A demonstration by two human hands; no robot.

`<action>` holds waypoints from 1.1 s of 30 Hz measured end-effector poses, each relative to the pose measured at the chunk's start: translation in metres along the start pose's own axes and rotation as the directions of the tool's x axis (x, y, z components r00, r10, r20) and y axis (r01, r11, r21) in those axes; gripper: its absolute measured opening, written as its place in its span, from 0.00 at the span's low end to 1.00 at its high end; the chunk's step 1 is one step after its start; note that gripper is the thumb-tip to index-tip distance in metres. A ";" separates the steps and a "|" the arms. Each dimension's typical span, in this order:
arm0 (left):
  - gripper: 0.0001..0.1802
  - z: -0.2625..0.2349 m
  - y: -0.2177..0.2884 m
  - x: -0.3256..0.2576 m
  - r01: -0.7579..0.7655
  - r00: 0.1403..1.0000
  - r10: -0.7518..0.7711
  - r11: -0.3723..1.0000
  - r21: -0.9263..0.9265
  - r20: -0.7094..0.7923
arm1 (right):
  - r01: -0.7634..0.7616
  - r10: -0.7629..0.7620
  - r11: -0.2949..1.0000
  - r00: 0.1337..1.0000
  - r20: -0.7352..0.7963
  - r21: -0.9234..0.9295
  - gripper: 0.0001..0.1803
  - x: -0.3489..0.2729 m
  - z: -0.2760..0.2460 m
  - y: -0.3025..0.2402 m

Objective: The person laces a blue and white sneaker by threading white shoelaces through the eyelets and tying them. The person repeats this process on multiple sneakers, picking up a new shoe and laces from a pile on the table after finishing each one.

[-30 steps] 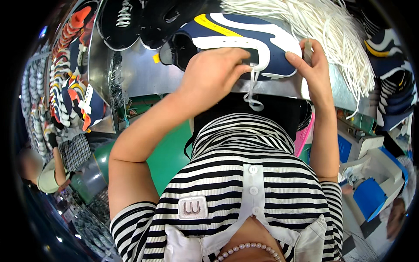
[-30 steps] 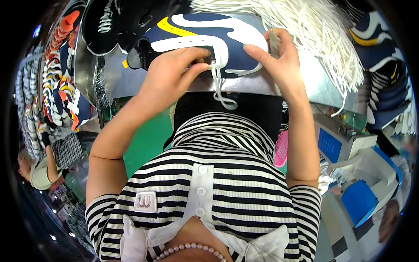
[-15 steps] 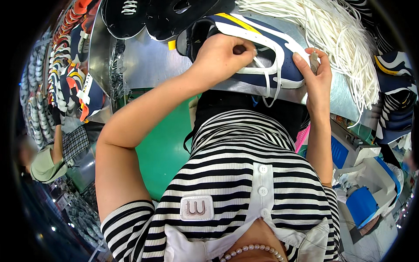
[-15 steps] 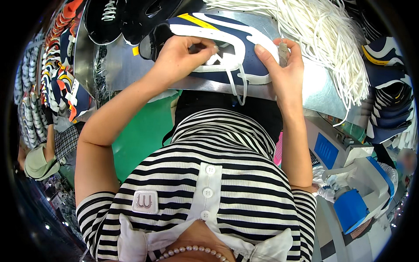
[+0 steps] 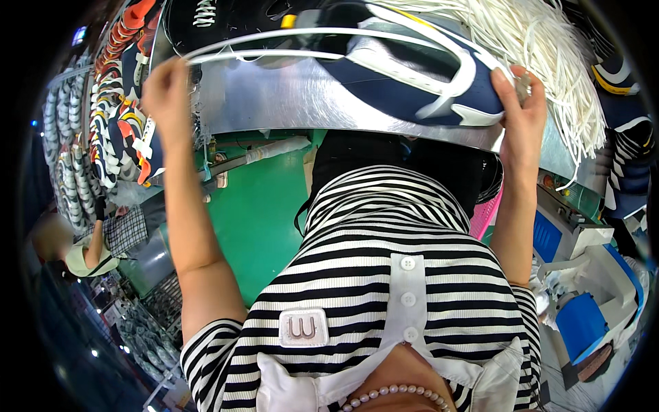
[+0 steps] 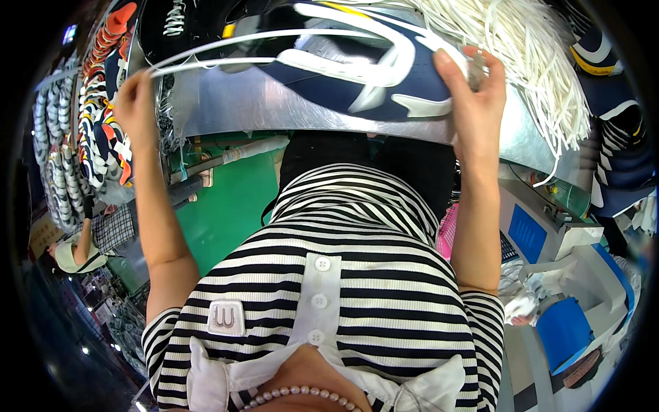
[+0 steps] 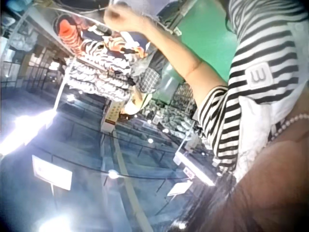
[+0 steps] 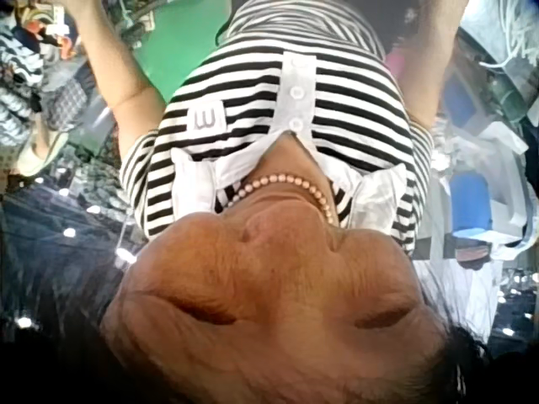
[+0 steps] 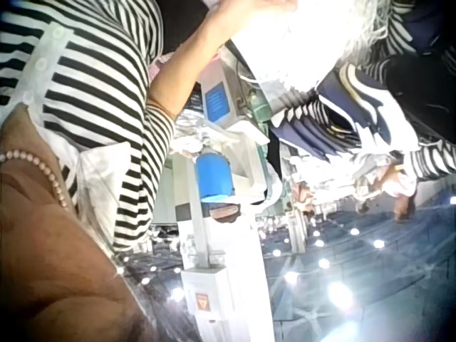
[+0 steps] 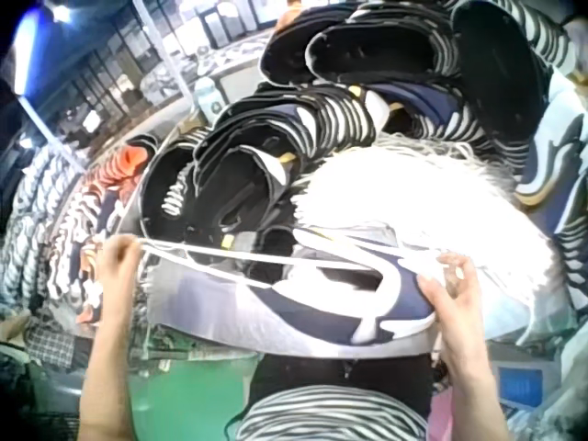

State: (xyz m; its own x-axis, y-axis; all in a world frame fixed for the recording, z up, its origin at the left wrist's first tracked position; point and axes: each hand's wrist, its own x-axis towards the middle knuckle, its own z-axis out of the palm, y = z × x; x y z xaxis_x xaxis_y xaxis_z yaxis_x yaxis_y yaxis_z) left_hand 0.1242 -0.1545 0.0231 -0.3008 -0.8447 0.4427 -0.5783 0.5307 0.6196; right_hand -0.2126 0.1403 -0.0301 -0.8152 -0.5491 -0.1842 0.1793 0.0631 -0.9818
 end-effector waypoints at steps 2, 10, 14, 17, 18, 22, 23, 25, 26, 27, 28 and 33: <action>0.12 -0.082 -0.074 0.007 0.092 0.979 -0.024 0.938 0.334 -0.202 | -0.031 0.029 0.997 0.999 0.026 0.065 0.26 0.005 -0.011 0.006; 0.09 0.068 0.168 -0.057 -0.411 0.776 0.589 0.743 -0.529 0.225 | 0.437 -0.415 0.733 0.895 0.166 -0.521 0.15 0.009 -0.002 0.023; 0.07 0.104 0.175 -0.062 -0.381 0.830 0.503 0.827 -0.414 0.240 | 0.347 -0.324 0.910 0.937 0.133 -0.227 0.08 0.004 -0.024 0.004; 0.07 0.125 0.176 -0.066 -0.381 0.824 0.521 0.800 -0.464 0.223 | 0.258 -0.262 0.964 0.903 0.341 0.059 0.13 -0.019 -0.003 -0.025; 0.07 0.130 0.181 -0.068 -0.359 0.821 0.518 0.796 -0.488 0.240 | 0.295 -0.276 0.956 0.886 0.372 0.008 0.13 -0.018 0.013 -0.025; 0.13 0.139 0.177 -0.068 -0.318 0.843 0.472 0.825 -0.467 0.259 | -0.137 -0.014 0.944 0.893 0.450 0.302 0.10 -0.008 0.040 -0.011; 0.15 0.134 0.172 -0.065 -0.292 0.856 0.433 0.856 -0.427 0.282 | -0.137 0.004 0.948 0.908 0.420 0.287 0.10 -0.007 0.043 -0.010; 0.16 0.112 0.162 -0.062 -0.397 0.817 0.449 0.893 -0.213 0.361 | -0.131 0.037 0.958 0.938 0.344 0.254 0.09 -0.004 0.044 -0.007; 0.16 0.105 0.152 -0.062 -0.369 0.784 0.416 0.909 -0.192 0.461 | -0.098 0.025 0.975 0.942 0.335 0.202 0.12 -0.003 0.042 -0.004; 0.17 0.102 0.146 -0.063 -0.344 0.740 0.377 0.924 -0.170 0.556 | -0.097 0.041 0.983 0.944 0.327 0.158 0.13 -0.002 0.043 -0.003; 0.21 0.107 0.144 -0.059 0.018 0.685 0.152 0.974 -0.226 0.713 | -0.097 0.057 0.989 0.946 0.318 0.113 0.15 -0.001 0.044 -0.002; 0.31 0.136 0.155 -0.043 0.686 0.224 -0.187 0.727 -0.018 0.957 | -0.036 0.072 0.992 0.951 0.302 -0.122 0.20 0.002 0.051 0.001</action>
State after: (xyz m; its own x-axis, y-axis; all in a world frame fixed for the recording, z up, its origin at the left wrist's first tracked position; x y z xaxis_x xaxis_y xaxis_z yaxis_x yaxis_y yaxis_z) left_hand -0.0558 -0.0458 0.0116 -0.6844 -0.3548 -0.6370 -0.6133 -0.1924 0.7661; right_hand -0.1857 0.0964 -0.0286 -0.5960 -0.7688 -0.2317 0.1402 0.1845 -0.9728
